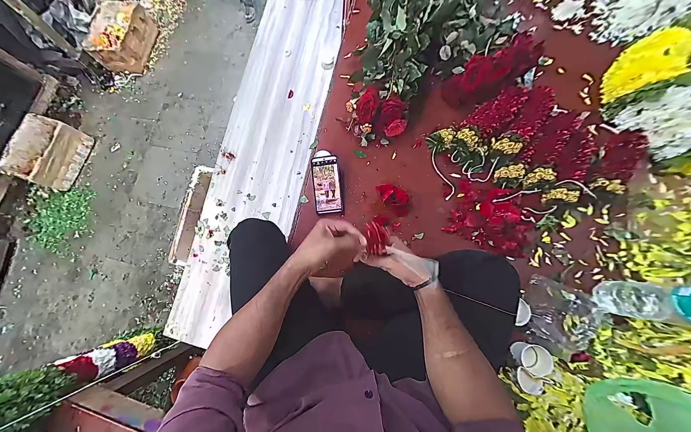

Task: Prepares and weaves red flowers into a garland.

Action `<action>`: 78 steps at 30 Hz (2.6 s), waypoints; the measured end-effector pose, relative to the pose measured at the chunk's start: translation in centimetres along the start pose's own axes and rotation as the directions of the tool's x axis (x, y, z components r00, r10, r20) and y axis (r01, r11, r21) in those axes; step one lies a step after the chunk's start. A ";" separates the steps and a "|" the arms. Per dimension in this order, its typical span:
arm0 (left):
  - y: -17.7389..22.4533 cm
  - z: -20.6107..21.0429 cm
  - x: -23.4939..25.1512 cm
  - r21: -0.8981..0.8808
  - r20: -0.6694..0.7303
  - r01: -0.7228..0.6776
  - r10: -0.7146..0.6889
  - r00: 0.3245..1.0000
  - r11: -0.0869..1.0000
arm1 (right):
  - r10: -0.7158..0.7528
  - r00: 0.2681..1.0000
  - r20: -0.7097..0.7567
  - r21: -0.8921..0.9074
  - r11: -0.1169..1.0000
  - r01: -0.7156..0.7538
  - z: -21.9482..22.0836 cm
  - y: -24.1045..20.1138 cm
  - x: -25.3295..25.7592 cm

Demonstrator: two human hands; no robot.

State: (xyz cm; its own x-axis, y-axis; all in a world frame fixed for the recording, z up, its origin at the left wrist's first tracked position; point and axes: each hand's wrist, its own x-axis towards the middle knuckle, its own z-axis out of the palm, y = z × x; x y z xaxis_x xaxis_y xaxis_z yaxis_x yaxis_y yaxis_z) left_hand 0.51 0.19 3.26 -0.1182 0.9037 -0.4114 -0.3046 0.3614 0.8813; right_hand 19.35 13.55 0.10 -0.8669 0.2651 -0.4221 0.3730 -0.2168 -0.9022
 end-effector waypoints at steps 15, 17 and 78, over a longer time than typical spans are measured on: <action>-1.1 -0.6 1.0 0.530 -0.278 0.379 -0.267 0.923 0.759 | 0.169 0.958 -0.232 -0.035 0.983 -0.182 -2.6 -1.0 -1.2; -1.0 -0.5 1.1 0.559 -0.289 0.438 -0.329 0.899 0.704 | 0.281 0.922 -0.265 -0.152 0.932 -0.328 -4.1 -1.1 -1.4; -1.8 -1.3 1.7 0.446 -0.314 0.355 -0.227 0.922 0.822 | 0.086 0.910 -0.406 0.237 0.971 0.014 3.3 -2.7 0.2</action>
State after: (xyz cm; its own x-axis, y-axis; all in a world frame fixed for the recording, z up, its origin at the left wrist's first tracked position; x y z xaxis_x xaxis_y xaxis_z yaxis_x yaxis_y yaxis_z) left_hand -0.36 0.78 0.65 -0.3365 0.6789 -0.6526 0.1295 0.7198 0.6820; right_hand 17.08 11.13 2.76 -0.6222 0.6041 -0.4980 0.2719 -0.4298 -0.8610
